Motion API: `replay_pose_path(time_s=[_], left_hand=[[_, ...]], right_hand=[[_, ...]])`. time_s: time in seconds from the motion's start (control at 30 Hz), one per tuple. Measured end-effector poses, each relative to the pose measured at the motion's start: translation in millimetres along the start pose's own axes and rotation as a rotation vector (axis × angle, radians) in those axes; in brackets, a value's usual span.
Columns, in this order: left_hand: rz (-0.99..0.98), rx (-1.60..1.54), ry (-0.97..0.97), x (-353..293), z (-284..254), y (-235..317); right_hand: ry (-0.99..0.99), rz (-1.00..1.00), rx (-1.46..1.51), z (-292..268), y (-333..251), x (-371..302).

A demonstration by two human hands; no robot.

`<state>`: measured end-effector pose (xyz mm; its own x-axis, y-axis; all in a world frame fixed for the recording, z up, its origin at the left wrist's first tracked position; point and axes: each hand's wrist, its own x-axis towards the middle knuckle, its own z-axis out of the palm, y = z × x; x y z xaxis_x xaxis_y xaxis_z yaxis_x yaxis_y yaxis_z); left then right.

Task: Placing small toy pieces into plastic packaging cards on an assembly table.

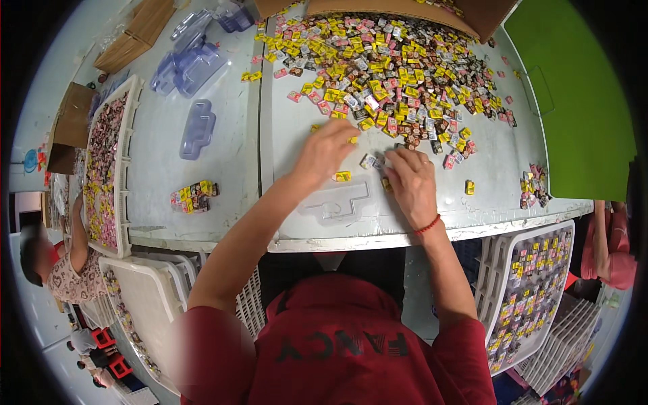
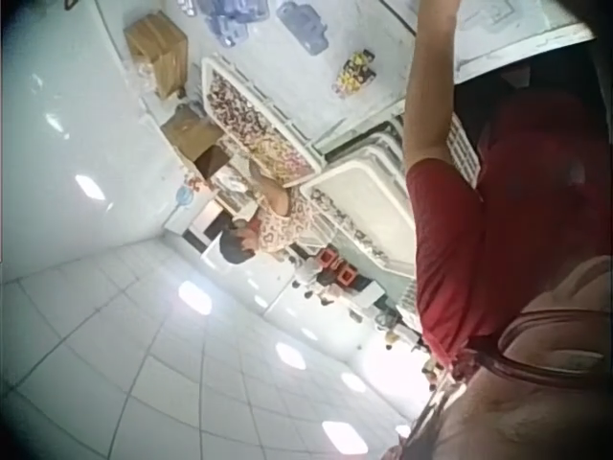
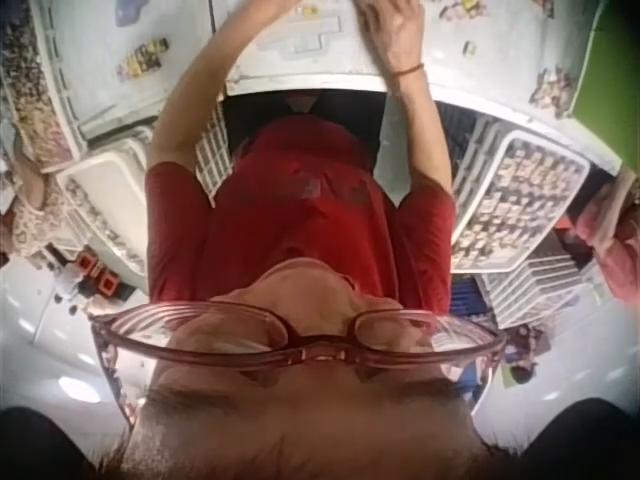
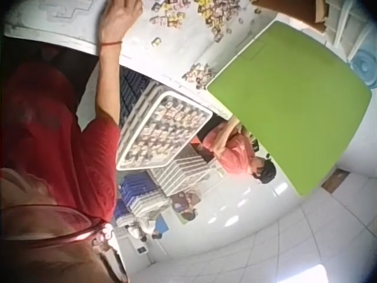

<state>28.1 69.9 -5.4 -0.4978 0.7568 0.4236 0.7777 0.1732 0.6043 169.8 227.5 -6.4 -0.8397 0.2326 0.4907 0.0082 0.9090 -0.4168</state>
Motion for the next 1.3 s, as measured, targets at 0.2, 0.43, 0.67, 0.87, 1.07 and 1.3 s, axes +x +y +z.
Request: replay_pose_path(time_s=[0.2, 0.43, 0.67, 0.87, 1.07, 1.3], left_hand=[[-0.008, 0.085, -0.014, 3, -4, -13], [0.065, 0.105, -0.217, 2, 8, -12], [0.027, 0.003, -0.341, 7, 1, 0], [0.029, 0.016, -0.306, 3, 6, 10], [-0.018, -0.010, -0.312, 2, 2, 14], [-0.012, 0.054, -0.390, 8, 20, 17]], right_hand=[[0.013, 0.220, 0.085, -21, 11, -25], [-0.061, 0.200, 0.113, -22, -20, -32], [-0.011, 0.148, -0.090, -5, -19, -28], [-0.015, 0.262, -0.100, 0, -24, -17], [0.077, 0.187, -0.081, -12, 3, -8], [-0.043, 0.129, -0.047, -7, 29, -2]])
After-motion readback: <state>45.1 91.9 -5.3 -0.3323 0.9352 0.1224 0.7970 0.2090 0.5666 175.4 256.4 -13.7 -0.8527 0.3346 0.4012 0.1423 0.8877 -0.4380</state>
